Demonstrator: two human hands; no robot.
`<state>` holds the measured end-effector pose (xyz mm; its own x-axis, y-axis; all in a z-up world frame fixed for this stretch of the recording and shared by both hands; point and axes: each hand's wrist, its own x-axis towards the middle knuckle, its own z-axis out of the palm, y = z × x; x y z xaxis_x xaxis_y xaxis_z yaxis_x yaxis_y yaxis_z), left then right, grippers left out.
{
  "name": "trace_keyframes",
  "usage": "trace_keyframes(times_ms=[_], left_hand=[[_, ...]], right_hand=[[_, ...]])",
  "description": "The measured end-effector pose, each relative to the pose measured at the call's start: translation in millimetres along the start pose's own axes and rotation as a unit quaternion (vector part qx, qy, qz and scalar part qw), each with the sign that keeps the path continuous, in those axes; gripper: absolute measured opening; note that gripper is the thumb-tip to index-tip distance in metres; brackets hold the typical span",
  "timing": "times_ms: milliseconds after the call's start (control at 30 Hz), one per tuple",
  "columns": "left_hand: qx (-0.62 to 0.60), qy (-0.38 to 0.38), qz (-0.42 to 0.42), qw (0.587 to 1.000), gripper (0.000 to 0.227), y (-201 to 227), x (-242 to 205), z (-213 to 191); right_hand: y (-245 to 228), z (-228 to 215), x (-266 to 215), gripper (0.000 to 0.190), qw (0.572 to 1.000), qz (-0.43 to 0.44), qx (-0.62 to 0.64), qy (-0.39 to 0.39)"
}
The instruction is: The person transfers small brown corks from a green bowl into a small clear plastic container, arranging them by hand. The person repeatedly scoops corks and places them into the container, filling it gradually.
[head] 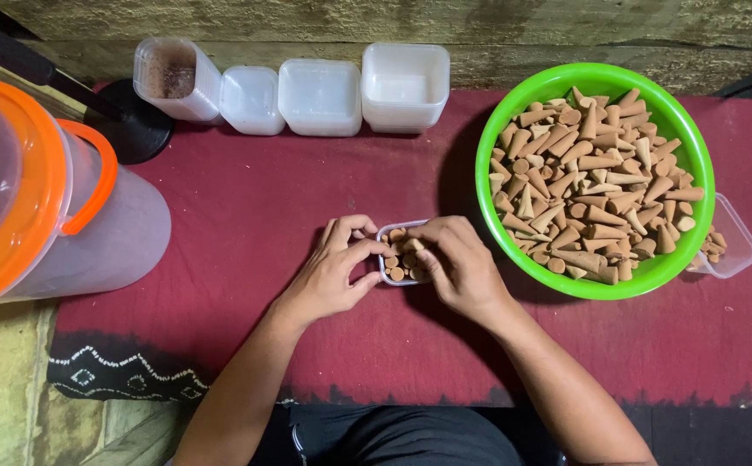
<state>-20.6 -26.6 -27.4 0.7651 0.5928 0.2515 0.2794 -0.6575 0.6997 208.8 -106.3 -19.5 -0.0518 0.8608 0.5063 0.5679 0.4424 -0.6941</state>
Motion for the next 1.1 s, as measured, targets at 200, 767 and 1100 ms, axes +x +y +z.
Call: trace_keyframes(times_ms=[200, 767, 1100], left_hand=[[0.092, 0.026, 0.040, 0.995, 0.034, 1, -4, 1], [0.292, 0.214, -0.059, 0.930, 0.032, 49, -25, 73], [0.166, 0.238, -0.082, 0.954, 0.023, 49, -26, 67]], right_hand=[[4, 0, -2, 0.021, 0.999, 0.011, 0.021, 0.023], [-5, 1, 1, 0.023, 0.993, 0.099, 0.048, 0.035], [1, 7, -1, 0.020, 0.992, 0.109, 0.047, 0.032]])
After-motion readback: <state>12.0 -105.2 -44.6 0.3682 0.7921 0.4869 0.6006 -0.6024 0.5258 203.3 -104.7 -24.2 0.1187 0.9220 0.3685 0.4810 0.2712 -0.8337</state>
